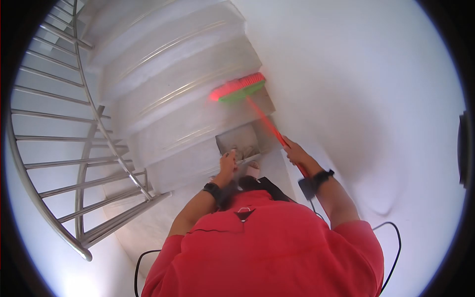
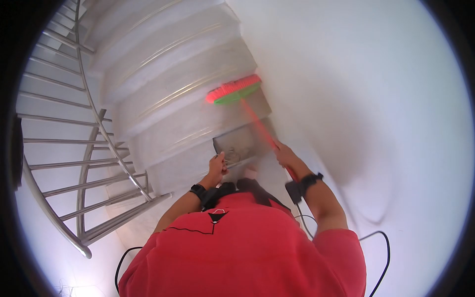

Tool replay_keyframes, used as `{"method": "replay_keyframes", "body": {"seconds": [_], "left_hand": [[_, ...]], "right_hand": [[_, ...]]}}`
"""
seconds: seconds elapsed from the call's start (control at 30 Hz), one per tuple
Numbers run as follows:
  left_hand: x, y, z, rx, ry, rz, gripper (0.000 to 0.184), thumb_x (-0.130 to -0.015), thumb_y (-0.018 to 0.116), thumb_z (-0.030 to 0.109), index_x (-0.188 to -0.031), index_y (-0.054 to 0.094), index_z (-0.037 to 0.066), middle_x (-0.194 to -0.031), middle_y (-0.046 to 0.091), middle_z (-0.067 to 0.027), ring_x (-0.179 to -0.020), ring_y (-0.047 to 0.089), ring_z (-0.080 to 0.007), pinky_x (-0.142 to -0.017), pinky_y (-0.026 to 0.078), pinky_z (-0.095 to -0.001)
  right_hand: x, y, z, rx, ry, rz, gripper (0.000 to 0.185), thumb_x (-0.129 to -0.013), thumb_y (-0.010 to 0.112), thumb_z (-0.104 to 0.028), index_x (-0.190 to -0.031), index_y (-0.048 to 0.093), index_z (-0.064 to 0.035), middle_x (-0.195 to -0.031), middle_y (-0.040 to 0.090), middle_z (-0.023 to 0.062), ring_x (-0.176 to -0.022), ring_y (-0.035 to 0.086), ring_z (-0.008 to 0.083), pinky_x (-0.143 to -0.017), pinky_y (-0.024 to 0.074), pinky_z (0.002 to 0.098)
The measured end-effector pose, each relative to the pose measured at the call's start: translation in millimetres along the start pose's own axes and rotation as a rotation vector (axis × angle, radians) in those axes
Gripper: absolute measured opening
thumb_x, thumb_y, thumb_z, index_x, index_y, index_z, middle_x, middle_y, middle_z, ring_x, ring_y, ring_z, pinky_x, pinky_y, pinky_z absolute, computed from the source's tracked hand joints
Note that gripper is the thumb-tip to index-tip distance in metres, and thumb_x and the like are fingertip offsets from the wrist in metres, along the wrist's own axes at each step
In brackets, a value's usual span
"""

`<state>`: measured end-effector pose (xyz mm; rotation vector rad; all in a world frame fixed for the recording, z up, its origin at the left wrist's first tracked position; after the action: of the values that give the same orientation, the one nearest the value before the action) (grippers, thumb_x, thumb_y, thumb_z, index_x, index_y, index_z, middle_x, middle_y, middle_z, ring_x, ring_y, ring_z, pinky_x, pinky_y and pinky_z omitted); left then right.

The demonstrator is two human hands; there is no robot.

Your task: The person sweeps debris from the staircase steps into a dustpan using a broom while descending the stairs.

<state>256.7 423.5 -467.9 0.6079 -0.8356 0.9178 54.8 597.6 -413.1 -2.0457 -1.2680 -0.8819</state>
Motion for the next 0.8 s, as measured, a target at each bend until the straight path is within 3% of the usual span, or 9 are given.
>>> {"method": "replay_keyframes", "body": {"seconds": [0.33,0.43,0.57,0.8], "left_hand": [[9.3,0.7,5.9,-0.008,-0.011,-0.014,0.027,-0.079,0.053,0.030,-0.064,0.040,0.012,-0.048,0.034,0.0021,-0.037,0.035,-0.0098,-0.036,0.034,-0.0278],[12.4,-0.3,4.0,-0.003,-0.016,-0.022,0.027,-0.079,0.053,0.030,-0.064,0.041,0.011,-0.049,0.034,0.0019,-0.038,0.035,-0.0100,-0.037,0.034,-0.0280],[12.1,-3.8,2.7,0.006,-0.027,-0.018,0.028,-0.079,0.054,0.030,-0.064,0.041,0.011,-0.049,0.035,0.0018,-0.036,0.035,-0.0102,-0.034,0.033,-0.0277],[8.7,-6.8,4.0,0.023,-0.007,-0.011,0.027,-0.079,0.055,0.028,-0.063,0.040,0.011,-0.048,0.034,0.0016,-0.036,0.033,-0.0103,-0.033,0.032,-0.0280]], "right_hand": [[43.9,-1.2,-6.3,0.028,0.028,-0.010,0.052,-0.085,0.034,-0.015,-0.133,0.020,-0.0273,-0.058,0.037,0.0029,-0.041,0.034,0.0105,-0.036,0.0369,0.0247],[17.1,-6.1,-9.5,0.131,-0.063,0.011,0.051,-0.085,0.034,-0.016,-0.133,0.020,-0.0271,-0.058,0.038,0.0032,-0.042,0.036,0.0110,-0.036,0.0370,0.0248],[-6.0,11.7,-4.6,0.247,-0.028,-0.022,0.051,-0.085,0.035,-0.017,-0.133,0.019,-0.0266,-0.059,0.040,0.0042,-0.044,0.040,0.0117,-0.038,0.0391,0.0267],[44.2,28.1,-7.4,0.335,-0.119,-0.059,0.051,-0.085,0.037,-0.018,-0.133,0.020,-0.0256,-0.066,0.050,0.0108,-0.048,0.049,0.0177,-0.044,0.0440,0.0302]]}}
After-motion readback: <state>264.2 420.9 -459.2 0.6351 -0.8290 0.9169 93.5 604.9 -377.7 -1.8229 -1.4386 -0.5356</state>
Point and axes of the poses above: each hand's wrist, its own x-axis away from the middle knuckle, its own y-axis out of the palm, z = x × y, the point moved 7 cm from there along -x, towards the middle knuckle
